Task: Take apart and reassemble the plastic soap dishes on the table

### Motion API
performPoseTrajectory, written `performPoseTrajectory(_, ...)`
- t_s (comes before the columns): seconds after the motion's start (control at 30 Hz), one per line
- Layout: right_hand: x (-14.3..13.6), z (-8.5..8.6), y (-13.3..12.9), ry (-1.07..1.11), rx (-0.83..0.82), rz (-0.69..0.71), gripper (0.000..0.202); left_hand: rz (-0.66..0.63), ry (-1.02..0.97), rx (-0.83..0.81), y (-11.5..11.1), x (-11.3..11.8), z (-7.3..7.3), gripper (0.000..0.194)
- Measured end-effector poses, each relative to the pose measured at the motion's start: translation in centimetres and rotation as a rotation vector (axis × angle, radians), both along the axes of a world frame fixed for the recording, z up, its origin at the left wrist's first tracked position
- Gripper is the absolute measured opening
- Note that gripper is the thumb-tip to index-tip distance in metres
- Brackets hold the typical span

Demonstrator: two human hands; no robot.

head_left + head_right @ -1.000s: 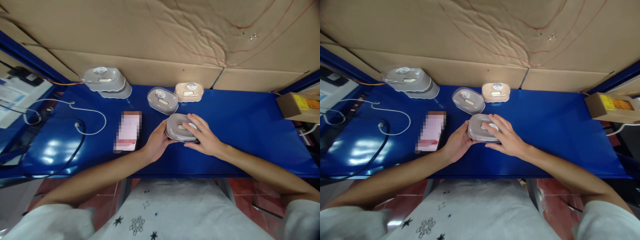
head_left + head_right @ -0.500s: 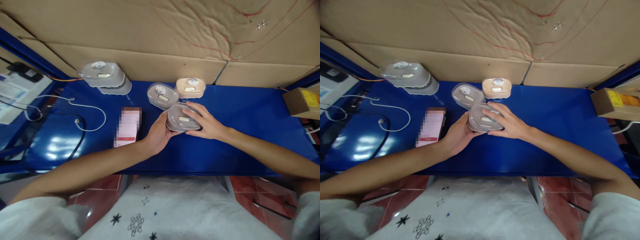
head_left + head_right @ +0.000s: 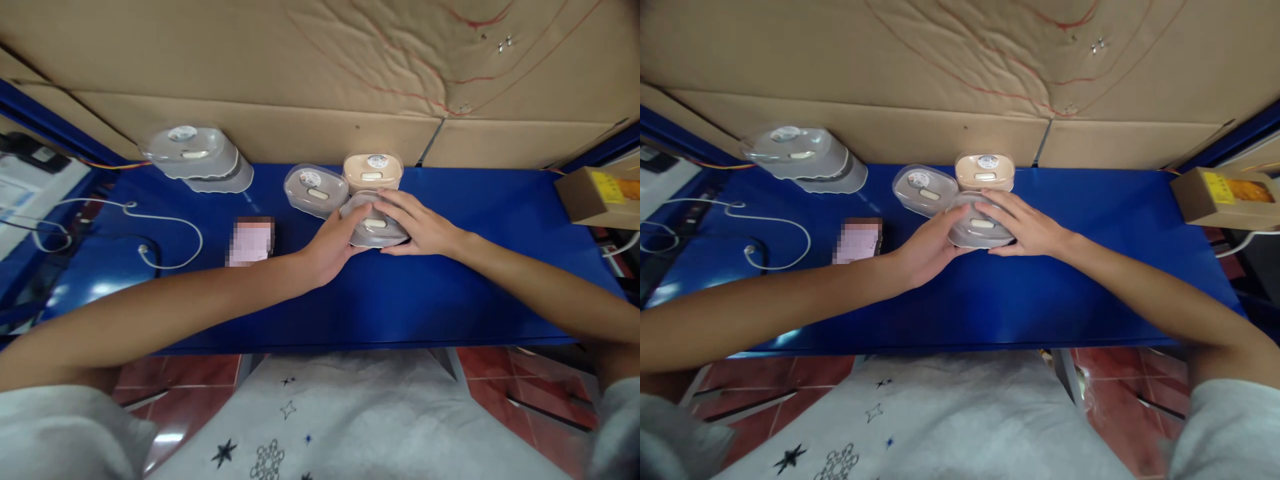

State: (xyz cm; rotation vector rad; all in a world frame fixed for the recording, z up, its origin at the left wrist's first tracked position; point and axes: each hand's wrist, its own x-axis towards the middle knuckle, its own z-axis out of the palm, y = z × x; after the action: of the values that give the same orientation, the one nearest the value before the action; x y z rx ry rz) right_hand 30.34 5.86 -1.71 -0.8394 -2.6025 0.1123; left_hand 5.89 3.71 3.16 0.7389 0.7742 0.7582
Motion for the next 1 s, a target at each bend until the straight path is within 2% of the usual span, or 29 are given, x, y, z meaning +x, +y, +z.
performPoseTrajectory(0.1,2.2,0.0,-0.5,-0.006,0.004,0.013,0.101,-0.087,0.161,0.062,-0.3,0.0,-0.3,0.033)
performPoseTrajectory(0.2,5.7,0.3,-1.1,-0.02,0.02,-0.032,0.099,-0.07,0.421,0.158,0.2,-1.4,-1.1,0.041)
performPoseTrajectory(0.37,11.7,0.8,-1.2,-0.149,0.05,-0.213,0.086,0.038,0.652,0.325,3.4,-4.4,-2.5,0.038)
performPoseTrajectory(0.5,13.2,1.1,0.0,-0.253,0.081,-0.357,0.077,0.012,0.7,0.458,6.1,-4.8,-3.2,0.035)
performPoseTrajectory(0.67,12.6,1.1,2.1,-0.279,0.107,-0.408,0.073,-0.104,0.705,0.684,8.2,-3.9,-3.8,0.017)
performPoseTrajectory(0.77,11.2,0.7,2.6,-0.254,0.141,-0.41,0.077,-0.184,0.703,0.85,9.1,-3.8,-3.6,0.011)
performPoseTrajectory(0.87,8.4,0.7,2.8,-0.221,0.185,-0.426,0.083,-0.24,0.694,1.031,10.2,-3.4,-2.1,0.02)
performPoseTrajectory(0.93,5.7,1.3,2.8,-0.196,0.214,-0.437,0.089,-0.29,0.679,1.148,10.8,-2.7,-0.2,0.035)
performPoseTrajectory(1.0,2.5,2.4,3.0,-0.146,0.232,-0.457,0.104,-0.343,0.657,1.246,11.1,-1.5,2.0,0.049)
